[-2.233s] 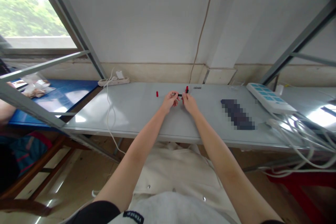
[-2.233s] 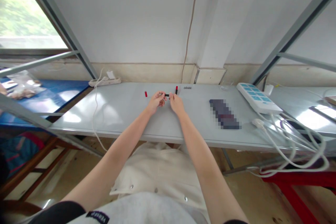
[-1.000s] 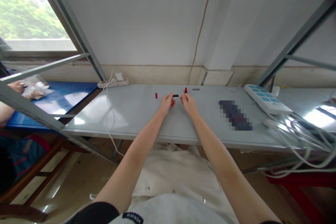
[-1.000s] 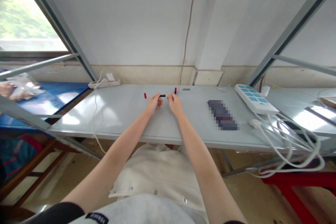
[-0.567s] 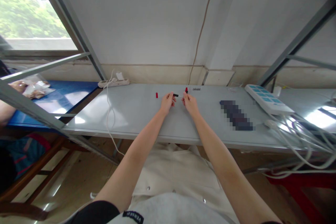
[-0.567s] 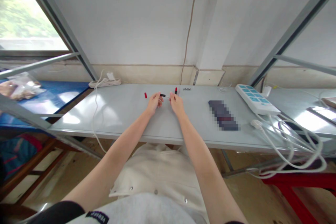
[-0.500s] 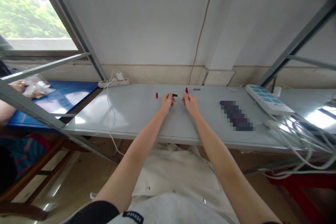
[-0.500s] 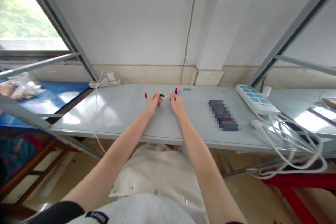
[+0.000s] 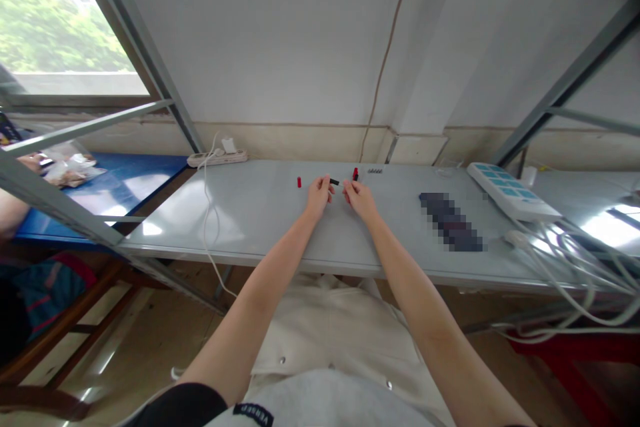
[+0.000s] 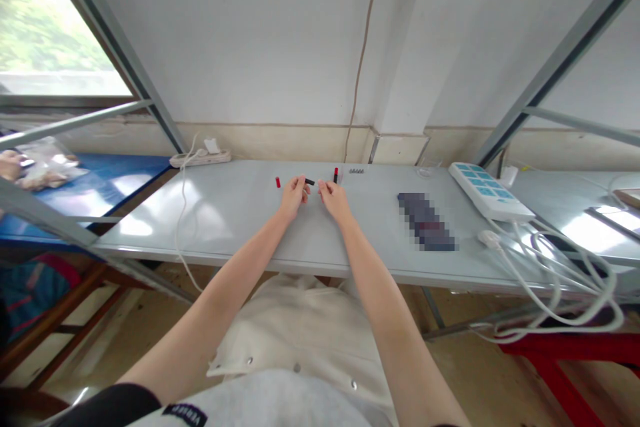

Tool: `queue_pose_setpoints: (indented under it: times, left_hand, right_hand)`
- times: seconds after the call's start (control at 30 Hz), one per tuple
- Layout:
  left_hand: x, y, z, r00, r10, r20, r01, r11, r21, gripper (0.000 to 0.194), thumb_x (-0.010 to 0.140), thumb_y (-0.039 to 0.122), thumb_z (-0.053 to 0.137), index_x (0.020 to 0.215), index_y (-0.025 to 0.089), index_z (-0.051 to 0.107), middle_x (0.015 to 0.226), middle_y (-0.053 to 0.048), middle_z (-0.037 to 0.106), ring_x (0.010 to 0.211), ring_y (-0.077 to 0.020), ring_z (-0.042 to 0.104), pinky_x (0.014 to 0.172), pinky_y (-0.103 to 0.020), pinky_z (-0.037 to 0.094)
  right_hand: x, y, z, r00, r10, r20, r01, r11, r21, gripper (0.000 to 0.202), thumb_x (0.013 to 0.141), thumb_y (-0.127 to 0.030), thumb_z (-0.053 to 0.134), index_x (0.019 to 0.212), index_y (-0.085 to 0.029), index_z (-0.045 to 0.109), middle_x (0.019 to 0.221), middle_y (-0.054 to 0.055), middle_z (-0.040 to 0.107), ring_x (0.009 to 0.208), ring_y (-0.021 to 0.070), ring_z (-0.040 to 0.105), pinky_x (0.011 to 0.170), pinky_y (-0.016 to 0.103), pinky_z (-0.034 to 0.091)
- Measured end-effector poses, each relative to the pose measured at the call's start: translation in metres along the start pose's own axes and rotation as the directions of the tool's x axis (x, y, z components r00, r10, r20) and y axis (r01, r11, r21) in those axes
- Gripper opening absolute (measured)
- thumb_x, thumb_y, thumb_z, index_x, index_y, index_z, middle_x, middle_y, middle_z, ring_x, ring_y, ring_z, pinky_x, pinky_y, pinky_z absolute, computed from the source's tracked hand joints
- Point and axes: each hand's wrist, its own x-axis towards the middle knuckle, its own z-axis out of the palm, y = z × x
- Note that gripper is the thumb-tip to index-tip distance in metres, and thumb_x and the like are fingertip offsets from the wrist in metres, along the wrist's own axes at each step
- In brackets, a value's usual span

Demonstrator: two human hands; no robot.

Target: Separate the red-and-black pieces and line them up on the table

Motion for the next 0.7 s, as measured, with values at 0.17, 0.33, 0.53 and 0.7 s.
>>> queue_pose_setpoints:
  times: [0.17,0.33,0.53,0.7]
  left_hand:
    - [0.0039,-0.0029,-0.0030,0.989,0.058,-0.135,-0.060,0.998,-0.009,0.037,0.082,0.052,0.036,0.072,0.017,0.044,0.056,0.005,0.049,0.035,-0.0025,0.038,0.038,-0.017,0.028]
    - [0.0041,-0.0049,-0.0023,0.998,0.054,-0.039,-0.052,0.998,0.042,0.039,0.078,0.054,0.042,0.070,0.016,0.048,0.053,0.005,0.049,0.034,-0.0031,0.038,0.038,-0.018,0.029]
    - [0.0005,-0.0018,-0.0007,0.993,0.057,0.101,-0.068,0.992,0.105,0.037,0.075,0.050,0.049,0.073,0.014,0.056,0.052,0.004,0.050,0.035,-0.0041,0.040,0.038,-0.019,0.030]
    - [0.0012,-0.0051,-0.0012,0.991,0.043,0.127,-0.060,0.989,0.134,0.041,0.077,0.052,0.045,0.080,0.014,0.061,0.055,0.003,0.050,0.036,-0.0040,0.038,0.038,-0.020,0.029]
  right_hand:
    - [0.0028,0.0036,-0.0006,0.997,0.028,-0.076,-0.023,0.997,0.068,0.053,0.076,-0.065,0.032,0.058,-0.018,0.048,0.044,-0.002,0.046,0.043,0.0104,0.043,0.047,0.023,0.035]
    - [0.0066,0.0048,-0.0007,0.992,0.049,-0.112,-0.029,0.985,0.171,0.049,0.075,-0.063,0.037,0.067,-0.018,0.052,0.051,-0.002,0.048,0.040,0.0084,0.040,0.043,0.022,0.033]
    - [0.0061,0.0021,0.0010,1.000,-0.028,0.007,0.027,0.996,0.081,0.039,0.068,-0.054,0.052,0.073,-0.016,0.058,0.069,0.003,0.060,0.053,0.0099,0.047,0.053,0.024,0.038]
    - [0.0058,0.0036,0.0004,0.998,-0.053,0.036,0.052,0.999,0.012,0.029,0.069,-0.043,0.053,0.073,-0.014,0.060,0.068,0.003,0.060,0.057,0.0103,0.047,0.058,0.025,0.038]
